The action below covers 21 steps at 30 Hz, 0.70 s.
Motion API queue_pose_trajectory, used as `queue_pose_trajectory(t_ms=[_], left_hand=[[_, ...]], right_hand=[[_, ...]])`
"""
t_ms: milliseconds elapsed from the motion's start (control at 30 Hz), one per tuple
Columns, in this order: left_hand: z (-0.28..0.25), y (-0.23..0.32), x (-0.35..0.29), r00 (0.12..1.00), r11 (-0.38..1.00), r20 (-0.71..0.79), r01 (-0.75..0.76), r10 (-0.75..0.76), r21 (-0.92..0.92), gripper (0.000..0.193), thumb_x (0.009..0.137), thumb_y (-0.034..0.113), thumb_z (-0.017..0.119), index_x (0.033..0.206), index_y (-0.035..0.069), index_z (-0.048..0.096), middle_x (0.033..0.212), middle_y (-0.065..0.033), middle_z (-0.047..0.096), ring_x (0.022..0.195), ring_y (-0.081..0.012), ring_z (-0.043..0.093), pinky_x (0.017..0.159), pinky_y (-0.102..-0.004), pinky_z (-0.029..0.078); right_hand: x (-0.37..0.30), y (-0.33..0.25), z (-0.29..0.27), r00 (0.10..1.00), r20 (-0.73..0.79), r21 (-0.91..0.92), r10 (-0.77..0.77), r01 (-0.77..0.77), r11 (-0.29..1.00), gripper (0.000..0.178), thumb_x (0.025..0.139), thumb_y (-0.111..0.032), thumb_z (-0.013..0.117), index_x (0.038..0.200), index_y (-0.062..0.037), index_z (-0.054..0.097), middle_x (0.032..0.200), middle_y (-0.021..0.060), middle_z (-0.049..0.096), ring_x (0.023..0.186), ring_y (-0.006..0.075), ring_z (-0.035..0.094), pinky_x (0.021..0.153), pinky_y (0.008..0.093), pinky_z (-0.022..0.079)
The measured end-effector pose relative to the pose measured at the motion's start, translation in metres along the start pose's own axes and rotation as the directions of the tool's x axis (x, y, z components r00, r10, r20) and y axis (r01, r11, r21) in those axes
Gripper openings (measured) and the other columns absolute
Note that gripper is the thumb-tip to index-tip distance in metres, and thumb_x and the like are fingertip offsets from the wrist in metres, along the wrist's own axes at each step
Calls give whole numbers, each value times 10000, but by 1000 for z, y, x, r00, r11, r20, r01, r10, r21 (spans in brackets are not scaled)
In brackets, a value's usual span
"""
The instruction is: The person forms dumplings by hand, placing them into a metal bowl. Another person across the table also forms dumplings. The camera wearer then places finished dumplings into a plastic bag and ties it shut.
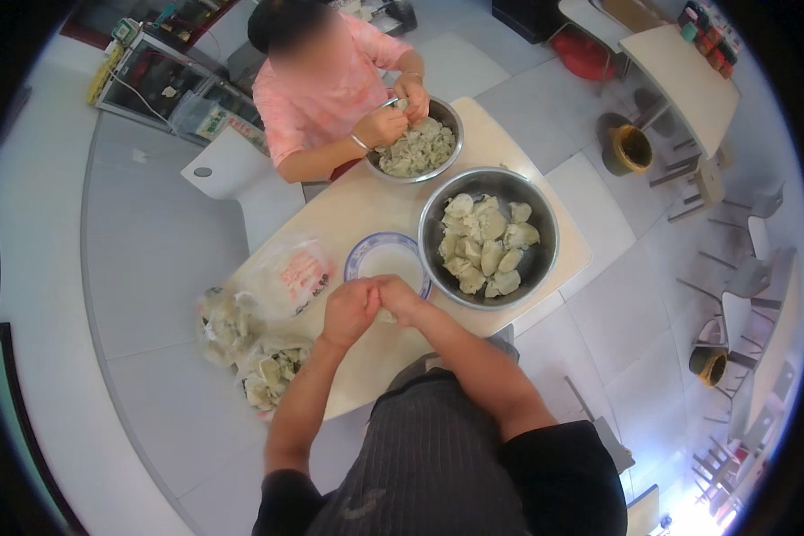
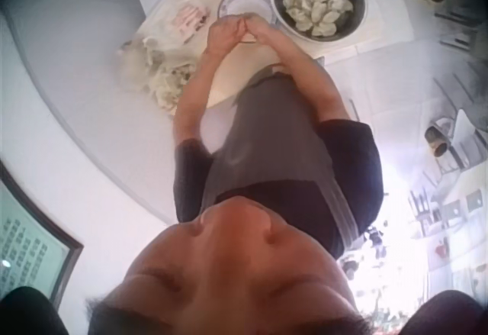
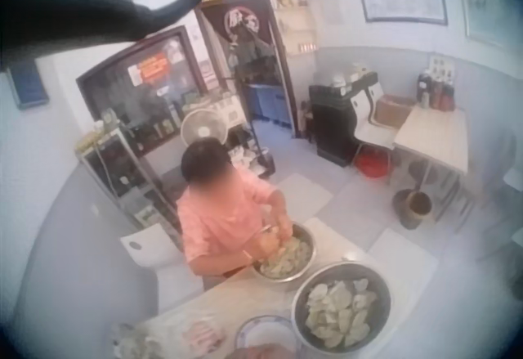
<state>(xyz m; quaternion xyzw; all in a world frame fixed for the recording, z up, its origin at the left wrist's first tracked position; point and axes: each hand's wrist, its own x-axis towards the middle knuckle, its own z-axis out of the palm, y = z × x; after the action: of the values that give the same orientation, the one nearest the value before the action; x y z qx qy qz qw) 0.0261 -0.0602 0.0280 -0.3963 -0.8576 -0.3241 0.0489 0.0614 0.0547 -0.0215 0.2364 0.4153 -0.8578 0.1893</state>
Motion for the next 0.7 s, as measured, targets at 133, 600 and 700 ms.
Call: queue_pose_trajectory(t_ms=[133, 600, 700], left_hand=[[-14, -7, -2, 976, 998, 216, -3, -9, 57, 78, 781, 110, 637, 803, 51, 591, 712, -131, 600, 670, -319, 605, 617, -412, 497], [-42, 6, -7, 897, 900, 174, 425, -406, -94, 97, 822, 123, 617, 821, 30, 590, 727, -175, 623, 658, -342, 622, 591, -384, 482], [-49, -4, -16, 922, 922, 60, 385, -382, -46, 96, 843, 120, 605, 830, 26, 590, 696, -140, 629, 627, -295, 621, 595, -357, 482]], right_hand=[[9, -11, -4, 997, 55, -331, 59, -38, 943, 192, 859, -124, 504, 835, -6, 654, 814, 49, 621, 741, 125, 528, 653, 308, 437], [25, -28, 3, 932, 220, -775, -289, 347, 528, 242, 809, -261, 643, 839, -21, 656, 803, 187, 650, 741, 336, 612, 687, 385, 482], [33, -11, -3, 847, 185, -739, -499, 454, 498, 250, 821, -275, 652, 828, -26, 652, 796, 139, 659, 729, 275, 612, 674, 365, 479]])
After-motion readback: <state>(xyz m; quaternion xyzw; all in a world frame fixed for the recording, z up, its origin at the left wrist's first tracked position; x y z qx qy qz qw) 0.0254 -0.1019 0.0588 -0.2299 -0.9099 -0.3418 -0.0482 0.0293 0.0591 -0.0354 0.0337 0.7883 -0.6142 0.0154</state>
